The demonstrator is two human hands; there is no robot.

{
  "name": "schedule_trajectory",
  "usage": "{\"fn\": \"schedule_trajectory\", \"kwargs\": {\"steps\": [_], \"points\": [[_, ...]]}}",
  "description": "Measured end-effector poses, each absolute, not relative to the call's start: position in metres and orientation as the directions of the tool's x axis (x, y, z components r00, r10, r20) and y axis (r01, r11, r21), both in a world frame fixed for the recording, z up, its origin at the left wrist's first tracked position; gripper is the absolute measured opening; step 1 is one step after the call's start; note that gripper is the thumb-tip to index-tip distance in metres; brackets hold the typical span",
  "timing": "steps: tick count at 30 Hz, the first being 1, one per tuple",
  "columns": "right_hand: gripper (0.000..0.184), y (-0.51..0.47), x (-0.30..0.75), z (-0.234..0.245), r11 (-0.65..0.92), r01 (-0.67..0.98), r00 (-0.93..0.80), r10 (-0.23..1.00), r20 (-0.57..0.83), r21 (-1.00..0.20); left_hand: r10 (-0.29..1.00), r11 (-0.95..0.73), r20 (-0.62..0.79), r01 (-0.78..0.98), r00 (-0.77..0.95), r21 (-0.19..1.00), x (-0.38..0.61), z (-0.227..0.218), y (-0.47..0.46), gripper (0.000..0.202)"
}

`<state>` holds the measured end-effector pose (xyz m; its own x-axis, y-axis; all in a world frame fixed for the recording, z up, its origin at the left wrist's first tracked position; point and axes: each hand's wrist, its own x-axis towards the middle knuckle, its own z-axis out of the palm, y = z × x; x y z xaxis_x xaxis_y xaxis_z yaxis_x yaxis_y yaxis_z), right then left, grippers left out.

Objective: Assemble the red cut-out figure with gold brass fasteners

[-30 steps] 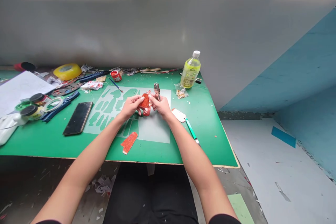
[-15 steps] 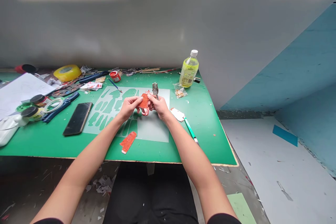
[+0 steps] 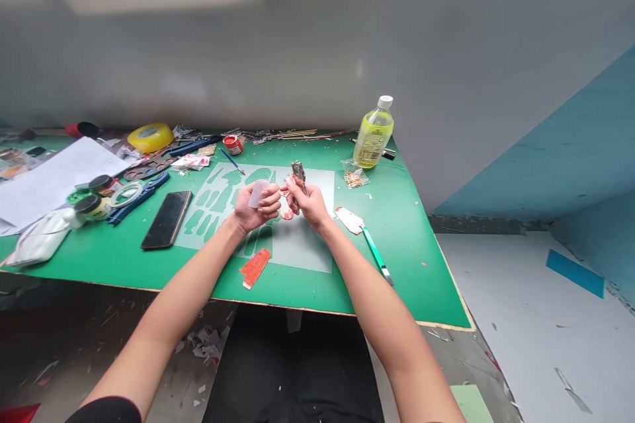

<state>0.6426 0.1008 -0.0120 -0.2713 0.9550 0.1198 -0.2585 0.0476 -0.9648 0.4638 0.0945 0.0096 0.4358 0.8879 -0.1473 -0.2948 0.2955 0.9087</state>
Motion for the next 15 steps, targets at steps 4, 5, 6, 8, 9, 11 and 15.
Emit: {"fn": "schedule_trajectory", "kwargs": {"steps": [4, 5, 6, 8, 9, 11, 15], "points": [[0.075, 0.106, 0.645, -0.015, -0.061, -0.249, -0.333, 0.943, 0.026, -0.966, 0.87, 0.317, -0.154, -0.291, 0.468, 0.903, 0.465, 0.011, 0.093, 0.036], [0.078, 0.108, 0.646, -0.017, -0.053, -0.22, -0.309, 0.951, 0.018, -0.974, 0.884, 0.284, -0.133, -0.288, 0.447, 0.915, 0.466, 0.009, 0.095, 0.035], [0.081, 0.109, 0.647, -0.018, -0.028, -0.171, -0.268, 0.963, 0.019, -0.985, 0.913, 0.227, -0.106, -0.272, 0.395, 0.935, 0.467, 0.007, 0.097, 0.034], [0.084, 0.113, 0.652, -0.02, 0.027, -0.031, -0.169, 0.985, 0.031, -0.999, 0.974, 0.067, -0.022, -0.193, 0.224, 0.979, 0.468, 0.001, 0.102, 0.033], [0.084, 0.115, 0.655, -0.02, 0.043, 0.047, -0.127, 0.991, 0.037, -0.998, 0.989, -0.008, 0.029, -0.144, 0.143, 0.99, 0.468, -0.002, 0.105, 0.033], [0.084, 0.116, 0.661, -0.02, 0.058, 0.2, -0.076, 0.996, 0.044, -0.978, 0.993, -0.09, 0.095, -0.083, 0.065, 0.993, 0.466, -0.007, 0.109, 0.034], [0.078, 0.117, 0.669, -0.016, 0.073, 0.386, -0.083, 0.996, 0.044, -0.92, 0.991, -0.09, 0.096, -0.064, 0.089, 0.994, 0.461, -0.012, 0.113, 0.033]]}}
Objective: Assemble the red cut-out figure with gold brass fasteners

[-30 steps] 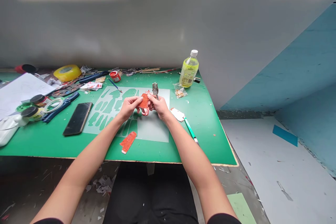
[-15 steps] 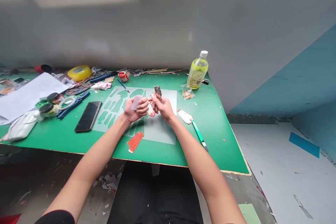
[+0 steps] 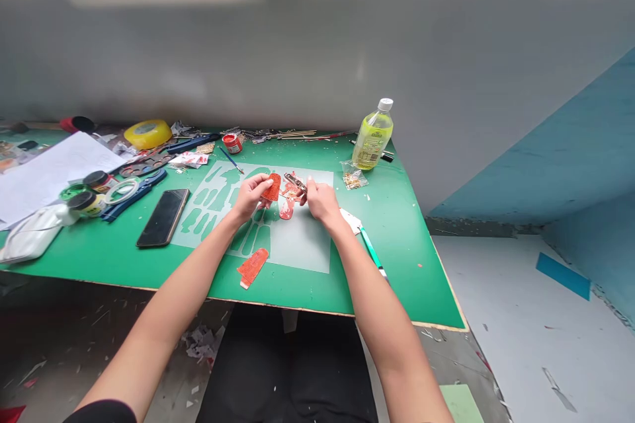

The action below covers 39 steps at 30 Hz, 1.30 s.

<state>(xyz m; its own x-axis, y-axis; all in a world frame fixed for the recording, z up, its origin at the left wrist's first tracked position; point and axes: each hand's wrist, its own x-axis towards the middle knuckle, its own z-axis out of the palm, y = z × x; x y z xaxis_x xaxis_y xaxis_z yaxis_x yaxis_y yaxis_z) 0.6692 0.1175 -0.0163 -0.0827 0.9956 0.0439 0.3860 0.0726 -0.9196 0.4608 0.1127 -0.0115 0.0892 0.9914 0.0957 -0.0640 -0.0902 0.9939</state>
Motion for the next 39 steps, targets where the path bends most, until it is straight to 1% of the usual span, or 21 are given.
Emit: {"fn": "schedule_trajectory", "kwargs": {"steps": [7, 13, 18, 21, 24, 26, 29, 33, 35, 37, 39], "points": [[0.074, 0.123, 0.667, -0.021, 0.012, 0.348, -0.089, 0.996, -0.02, -0.937, 0.988, -0.085, 0.086, -0.016, 0.128, 0.996, 0.462, -0.014, 0.112, 0.036], [0.075, 0.124, 0.665, -0.025, 0.006, 0.36, -0.107, 0.994, -0.035, -0.933, 0.985, -0.104, 0.1, 0.021, 0.138, 0.994, 0.463, -0.018, 0.113, 0.036], [0.072, 0.124, 0.664, -0.025, -0.009, 0.403, -0.101, 0.993, -0.054, -0.915, 0.987, -0.095, 0.093, 0.008, 0.132, 0.995, 0.463, -0.02, 0.114, 0.034], [0.069, 0.12, 0.664, -0.02, -0.019, 0.526, -0.058, 0.997, -0.058, -0.85, 0.989, -0.096, 0.095, 0.001, 0.114, 0.995, 0.463, -0.019, 0.114, 0.031], [0.061, 0.115, 0.664, -0.012, -0.064, 0.702, 0.032, 0.998, -0.059, -0.709, 0.989, -0.083, 0.081, 0.006, 0.123, 0.997, 0.463, -0.017, 0.114, 0.03], [0.057, 0.112, 0.662, -0.009, -0.095, 0.767, 0.071, 0.995, -0.064, -0.635, 0.989, -0.073, 0.072, 0.005, 0.129, 0.997, 0.463, -0.017, 0.114, 0.03], [0.054, 0.11, 0.662, -0.007, -0.088, 0.78, 0.073, 0.996, -0.05, -0.619, 0.989, -0.07, 0.069, 0.003, 0.131, 0.998, 0.463, -0.018, 0.115, 0.029], [0.058, 0.113, 0.663, -0.01, -0.035, 0.719, 0.055, 0.998, 0.006, -0.694, 0.99, -0.08, 0.078, 0.01, 0.121, 0.997, 0.463, -0.019, 0.116, 0.029], [0.058, 0.113, 0.663, -0.01, -0.028, 0.715, 0.054, 0.998, 0.016, -0.698, 0.99, -0.074, 0.072, 0.01, 0.119, 0.997, 0.463, -0.019, 0.116, 0.029], [0.054, 0.112, 0.663, -0.009, -0.032, 0.767, 0.057, 0.998, 0.018, -0.641, 0.991, -0.069, 0.068, 0.007, 0.115, 0.998, 0.463, -0.018, 0.116, 0.029], [0.052, 0.109, 0.663, -0.008, -0.022, 0.838, 0.043, 0.999, 0.026, -0.546, 0.991, -0.07, 0.069, 0.005, 0.112, 0.998, 0.463, -0.018, 0.116, 0.029]]}}
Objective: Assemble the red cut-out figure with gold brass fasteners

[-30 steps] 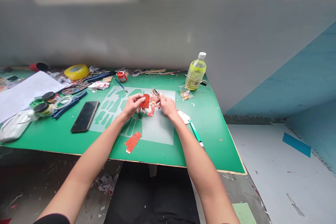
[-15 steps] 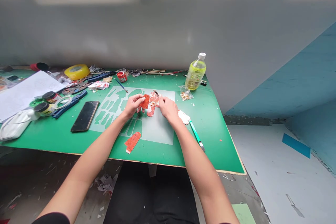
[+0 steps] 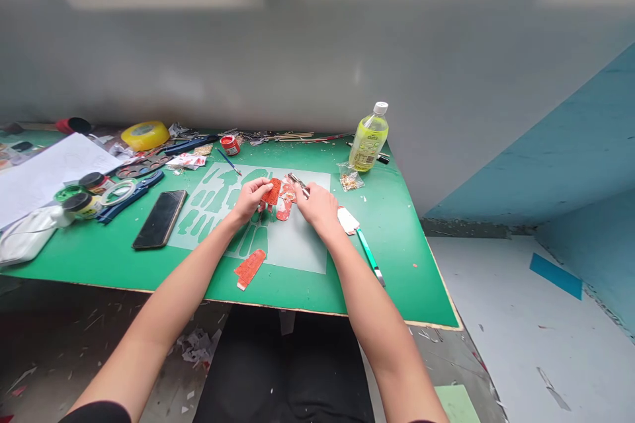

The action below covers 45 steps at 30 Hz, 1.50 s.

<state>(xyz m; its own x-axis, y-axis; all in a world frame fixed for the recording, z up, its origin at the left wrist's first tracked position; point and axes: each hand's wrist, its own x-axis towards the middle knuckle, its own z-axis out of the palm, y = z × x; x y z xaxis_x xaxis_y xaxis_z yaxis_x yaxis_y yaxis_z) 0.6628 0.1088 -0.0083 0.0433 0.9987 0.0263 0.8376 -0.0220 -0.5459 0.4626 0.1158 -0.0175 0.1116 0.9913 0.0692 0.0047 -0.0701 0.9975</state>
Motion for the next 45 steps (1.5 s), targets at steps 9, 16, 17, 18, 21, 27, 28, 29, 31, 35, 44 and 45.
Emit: {"fn": "schedule_trajectory", "kwargs": {"steps": [9, 16, 17, 18, 21, 27, 28, 29, 31, 35, 44, 45], "points": [[0.05, 0.084, 0.643, -0.004, 0.051, 0.979, -0.043, 0.998, 0.046, -0.199, 0.99, -0.001, 0.003, -0.013, 0.139, 1.0, 0.466, -0.023, 0.115, 0.041], [0.034, 0.048, 0.698, 0.043, 0.062, 0.996, -0.064, 0.997, -0.039, -0.06, 0.988, 0.057, -0.047, -0.066, 0.144, 0.996, 0.472, -0.021, 0.112, 0.03], [0.033, 0.039, 0.714, 0.048, 0.02, 1.0, -0.021, 0.997, -0.081, -0.016, 0.986, 0.091, -0.075, -0.104, 0.15, 0.99, 0.473, -0.02, 0.112, 0.026], [0.036, 0.029, 0.728, 0.051, -0.023, 0.999, 0.028, 0.992, -0.12, 0.04, 0.981, 0.131, -0.107, -0.145, 0.165, 0.981, 0.474, -0.018, 0.111, 0.022], [0.048, 0.003, 0.758, 0.044, -0.037, 0.983, 0.08, 0.966, -0.244, 0.178, 0.949, 0.244, -0.182, -0.232, 0.258, 0.942, 0.474, -0.012, 0.108, 0.016], [0.037, -0.027, 0.773, 0.012, -0.106, 0.968, 0.165, 0.952, -0.258, 0.229, 0.8, 0.478, -0.248, -0.331, 0.546, 0.813, 0.467, 0.0, 0.098, 0.031], [0.036, -0.029, 0.776, 0.012, -0.12, 0.968, 0.173, 0.955, -0.242, 0.221, 0.784, 0.49, -0.257, -0.309, 0.565, 0.815, 0.467, 0.0, 0.098, 0.027], [0.034, -0.03, 0.781, 0.015, -0.144, 0.97, 0.188, 0.957, -0.223, 0.198, 0.773, 0.491, -0.264, -0.281, 0.576, 0.825, 0.468, -0.002, 0.098, 0.023], [0.029, -0.025, 0.791, 0.023, -0.21, 0.976, 0.216, 0.962, -0.169, 0.052, 0.767, 0.463, -0.262, -0.223, 0.585, 0.858, 0.471, -0.007, 0.098, 0.019], [0.026, 0.009, 0.792, 0.034, -0.105, 0.781, 0.083, 0.994, -0.065, -0.616, 0.791, 0.347, -0.231, -0.105, 0.566, 0.932, 0.475, -0.018, 0.1, 0.025], [0.039, 0.107, 0.73, 0.0, -0.131, 0.188, -0.325, 0.927, -0.188, -0.973, 0.888, 0.233, -0.184, -0.069, 0.422, 0.97, 0.476, -0.016, 0.101, 0.023], [0.043, 0.108, 0.729, -0.006, -0.132, 0.205, -0.342, 0.919, -0.197, -0.97, 0.889, 0.251, -0.202, -0.067, 0.411, 0.966, 0.476, -0.016, 0.101, 0.02]]}}
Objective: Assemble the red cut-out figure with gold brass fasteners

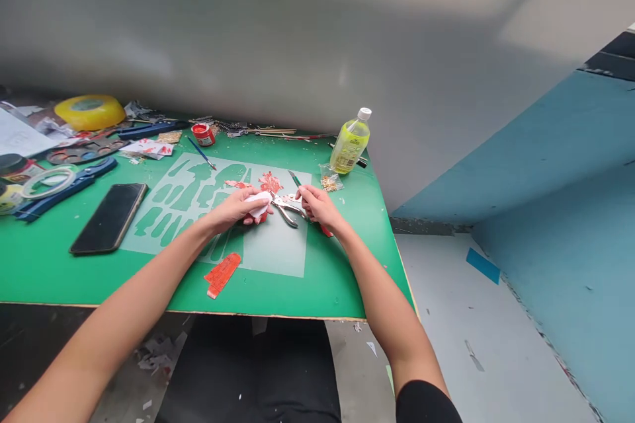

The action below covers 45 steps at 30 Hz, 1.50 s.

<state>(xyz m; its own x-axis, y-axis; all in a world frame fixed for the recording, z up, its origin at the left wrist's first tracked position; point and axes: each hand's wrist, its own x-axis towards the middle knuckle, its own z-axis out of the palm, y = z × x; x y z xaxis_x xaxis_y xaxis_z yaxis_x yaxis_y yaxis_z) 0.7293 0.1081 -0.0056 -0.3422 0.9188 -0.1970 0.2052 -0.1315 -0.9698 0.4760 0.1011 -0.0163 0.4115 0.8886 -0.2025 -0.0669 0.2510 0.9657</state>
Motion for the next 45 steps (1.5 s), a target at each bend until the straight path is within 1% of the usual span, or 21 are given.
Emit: {"fn": "schedule_trajectory", "kwargs": {"steps": [2, 5, 8, 11, 17, 20, 25, 29, 31, 35, 39, 45], "points": [[0.049, 0.106, 0.731, -0.015, -0.09, 0.277, -0.352, 0.917, -0.188, -0.957, 0.882, 0.298, -0.25, -0.061, 0.401, 0.953, 0.477, -0.017, 0.101, 0.015], [0.055, 0.097, 0.735, -0.022, 0.046, 0.399, -0.364, 0.925, -0.112, -0.916, 0.859, 0.309, -0.269, -0.021, 0.435, 0.951, 0.478, -0.018, 0.1, 0.013], [0.055, 0.093, 0.737, -0.02, 0.166, 0.469, -0.407, 0.912, -0.045, -0.867, 0.847, 0.252, -0.23, 0.02, 0.478, 0.968, 0.478, -0.02, 0.099, 0.027], [0.052, 0.092, 0.736, -0.016, 0.231, 0.504, -0.443, 0.896, -0.019, -0.832, 0.842, 0.25, -0.212, -0.011, 0.496, 0.968, 0.476, -0.022, 0.1, 0.033], [0.05, 0.088, 0.735, -0.009, 0.285, 0.577, -0.469, 0.883, -0.025, -0.765, 0.833, 0.309, -0.237, -0.065, 0.499, 0.949, 0.473, -0.023, 0.103, 0.033], [0.049, 0.087, 0.736, -0.007, 0.297, 0.583, -0.477, 0.879, -0.022, -0.756, 0.842, 0.306, -0.236, -0.068, 0.485, 0.95, 0.474, -0.023, 0.103, 0.033], [0.05, 0.087, 0.74, -0.006, 0.304, 0.597, -0.482, 0.875, -0.03, -0.742, 0.823, 0.263, -0.216, -0.016, 0.526, 0.965, 0.472, -0.023, 0.102, 0.038], [0.05, 0.088, 0.746, -0.007, 0.287, 0.615, -0.494, 0.866, -0.075, -0.734, 0.787, 0.239, -0.228, 0.057, 0.573, 0.969, 0.471, -0.018, 0.1, 0.046], [0.05, 0.088, 0.747, -0.007, 0.301, 0.619, -0.505, 0.86, -0.074, -0.726, 0.778, 0.228, -0.231, 0.08, 0.584, 0.97, 0.471, -0.016, 0.1, 0.049], [0.048, 0.088, 0.749, -0.006, 0.362, 0.641, -0.524, 0.85, -0.042, -0.677, 0.766, 0.233, -0.244, 0.097, 0.594, 0.968, 0.471, -0.015, 0.099, 0.046], [0.046, 0.088, 0.752, -0.005, 0.414, 0.656, -0.547, 0.837, -0.019, -0.631, 0.745, 0.251, -0.243, 0.076, 0.621, 0.965, 0.47, -0.015, 0.1, 0.044], [0.044, 0.087, 0.752, -0.003, 0.436, 0.659, -0.562, 0.827, -0.016, -0.614, 0.735, 0.251, -0.23, 0.059, 0.638, 0.966, 0.469, -0.014, 0.099, 0.04]]}}
